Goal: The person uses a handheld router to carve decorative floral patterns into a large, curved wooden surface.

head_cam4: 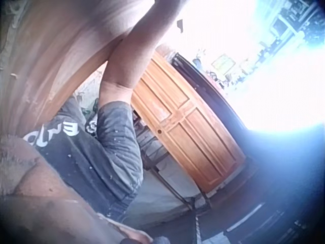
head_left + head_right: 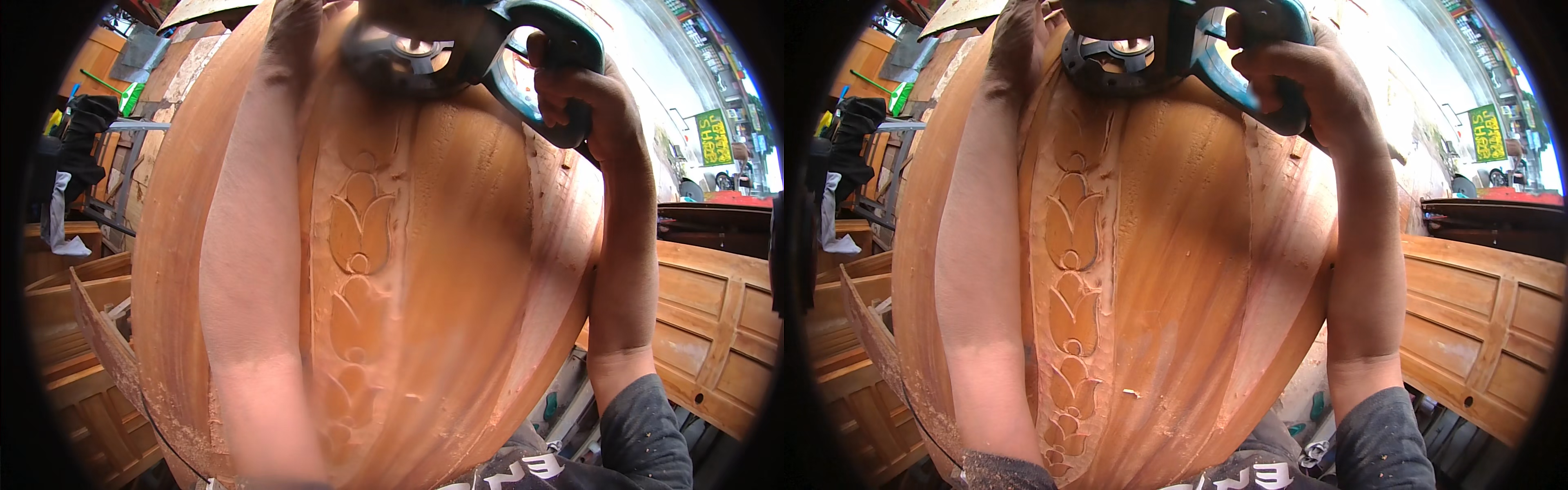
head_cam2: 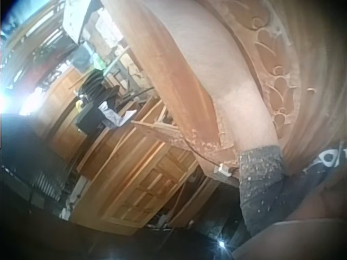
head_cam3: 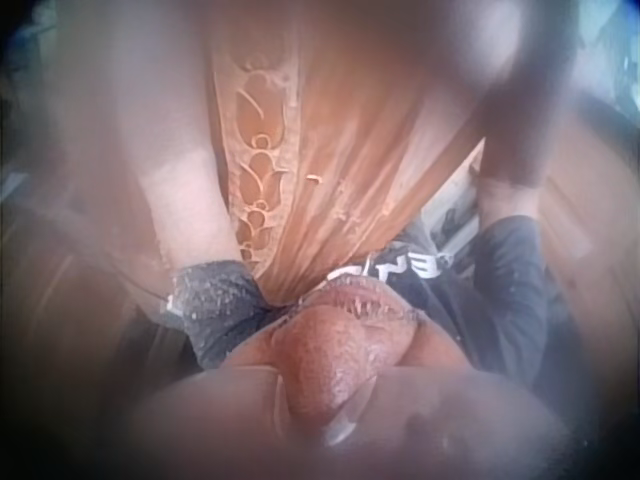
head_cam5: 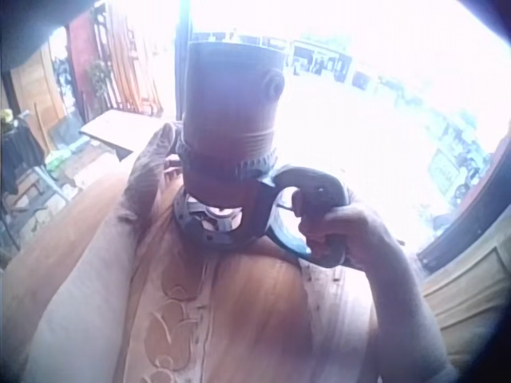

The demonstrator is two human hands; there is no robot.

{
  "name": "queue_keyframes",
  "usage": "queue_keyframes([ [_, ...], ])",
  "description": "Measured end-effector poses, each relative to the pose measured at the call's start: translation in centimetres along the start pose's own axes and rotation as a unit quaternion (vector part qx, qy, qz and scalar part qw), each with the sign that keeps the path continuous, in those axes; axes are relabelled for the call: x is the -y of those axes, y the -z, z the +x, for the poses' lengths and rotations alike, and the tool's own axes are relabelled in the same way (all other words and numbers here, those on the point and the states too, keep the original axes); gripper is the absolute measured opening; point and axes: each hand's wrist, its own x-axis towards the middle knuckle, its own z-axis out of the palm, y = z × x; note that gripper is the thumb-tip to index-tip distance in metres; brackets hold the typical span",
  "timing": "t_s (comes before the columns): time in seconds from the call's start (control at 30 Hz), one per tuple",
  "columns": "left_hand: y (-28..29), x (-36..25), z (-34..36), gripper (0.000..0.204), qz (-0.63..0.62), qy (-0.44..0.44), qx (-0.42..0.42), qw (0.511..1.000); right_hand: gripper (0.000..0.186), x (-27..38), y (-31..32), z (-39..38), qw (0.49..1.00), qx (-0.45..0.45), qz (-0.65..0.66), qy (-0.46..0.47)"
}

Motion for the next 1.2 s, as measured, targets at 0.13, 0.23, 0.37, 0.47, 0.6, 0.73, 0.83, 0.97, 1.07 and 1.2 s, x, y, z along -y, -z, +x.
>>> queue_keyframes([
  [0.13, -0.9, 1.3, 0.4, 0.051, -0.056, 0.005, 0.011, 0.998, 0.031, 0.0, 0.7, -0.3, 1.000, -0.008, -0.005, -0.002],
  [0.23, -0.8, 1.0, 0.2, 0.051, -0.035, 0.000, -0.008, 0.999, 0.030, 0.2, 0.6, -0.1, 1.000, 0.016, 0.008, -0.005],
  [0.37, -0.9, 0.5, -0.2, 0.051, -0.035, -0.005, -0.005, 0.999, 0.029, 0.3, 0.3, 0.0, 1.000, 0.014, 0.015, -0.007],
  [0.47, -0.7, 0.4, -0.2, 0.050, -0.033, -0.007, -0.004, 0.999, 0.028, 0.2, 0.2, 0.1, 0.999, 0.019, 0.027, -0.010],
  [0.6, -0.7, 0.5, -0.1, 0.049, -0.034, -0.010, -0.003, 0.999, 0.029, 0.3, 0.3, 0.2, 1.000, 0.008, 0.016, -0.013],
  [0.73, -0.6, 0.5, -0.1, 0.048, -0.035, -0.012, -0.003, 0.999, 0.029, 0.3, 0.3, 0.4, 0.999, 0.019, 0.022, -0.012],
  [0.83, -0.5, 0.5, -0.1, 0.048, -0.036, -0.013, -0.003, 0.999, 0.028, 0.3, 0.1, 0.6, 1.000, 0.010, 0.014, -0.006],
  [0.97, -0.3, 0.4, -0.3, 0.047, -0.038, -0.016, -0.001, 0.999, 0.026, -0.3, 0.6, 0.7, 1.000, 0.001, 0.003, -0.012],
  [1.07, -0.2, 0.3, -0.5, 0.047, -0.039, -0.020, 0.000, 0.999, 0.021, -0.3, 0.8, 0.8, 0.999, 0.010, 0.040, -0.007],
  [1.2, 0.0, 0.2, -0.5, 0.046, -0.039, -0.027, 0.002, 0.999, 0.023, -0.4, 0.7, 0.8, 0.999, 0.005, 0.041, -0.017],
])
